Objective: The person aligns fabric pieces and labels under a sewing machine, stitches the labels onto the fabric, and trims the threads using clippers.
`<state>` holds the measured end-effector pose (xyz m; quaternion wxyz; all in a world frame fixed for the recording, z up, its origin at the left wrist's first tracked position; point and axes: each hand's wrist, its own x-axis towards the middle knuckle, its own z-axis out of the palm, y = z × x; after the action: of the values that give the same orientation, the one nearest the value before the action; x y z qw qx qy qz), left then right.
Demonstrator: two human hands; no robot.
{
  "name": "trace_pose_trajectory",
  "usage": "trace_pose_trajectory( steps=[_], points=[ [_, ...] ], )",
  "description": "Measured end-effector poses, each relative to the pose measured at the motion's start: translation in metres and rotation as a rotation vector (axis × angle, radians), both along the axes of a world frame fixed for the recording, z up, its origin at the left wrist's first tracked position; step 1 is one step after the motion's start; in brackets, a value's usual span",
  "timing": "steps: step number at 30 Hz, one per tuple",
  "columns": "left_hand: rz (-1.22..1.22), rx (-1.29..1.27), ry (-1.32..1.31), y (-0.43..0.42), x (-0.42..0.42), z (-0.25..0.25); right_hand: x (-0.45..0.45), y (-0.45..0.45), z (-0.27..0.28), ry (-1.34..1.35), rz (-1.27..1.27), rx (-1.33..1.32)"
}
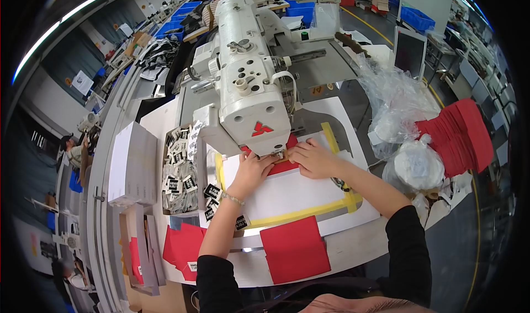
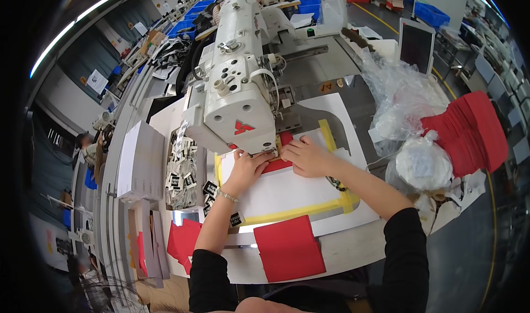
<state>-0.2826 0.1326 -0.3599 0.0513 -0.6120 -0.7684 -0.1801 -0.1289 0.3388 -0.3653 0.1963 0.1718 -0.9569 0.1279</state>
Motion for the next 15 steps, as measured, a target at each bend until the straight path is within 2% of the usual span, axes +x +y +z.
trace_pose_trajectory(
  steps=[2,5,11,15],
  points=[
    [-0.001,0.039,-0.004,0.001,-0.005,-0.002,-0.002,0.001,0.0,0.014,-0.004,0.006],
    [0.094,-0.125,0.036,0.004,-0.016,-0.013,-0.006,0.005,0.0,0.002,-0.036,0.001],
    [0.034,0.019,0.021,0.002,-0.015,-0.014,-0.004,0.002,0.002,0.009,-0.049,0.038],
    [0.058,-0.012,-0.019,0.003,-0.008,-0.006,-0.001,0.002,0.002,0.056,-0.038,0.044]
  ],
)
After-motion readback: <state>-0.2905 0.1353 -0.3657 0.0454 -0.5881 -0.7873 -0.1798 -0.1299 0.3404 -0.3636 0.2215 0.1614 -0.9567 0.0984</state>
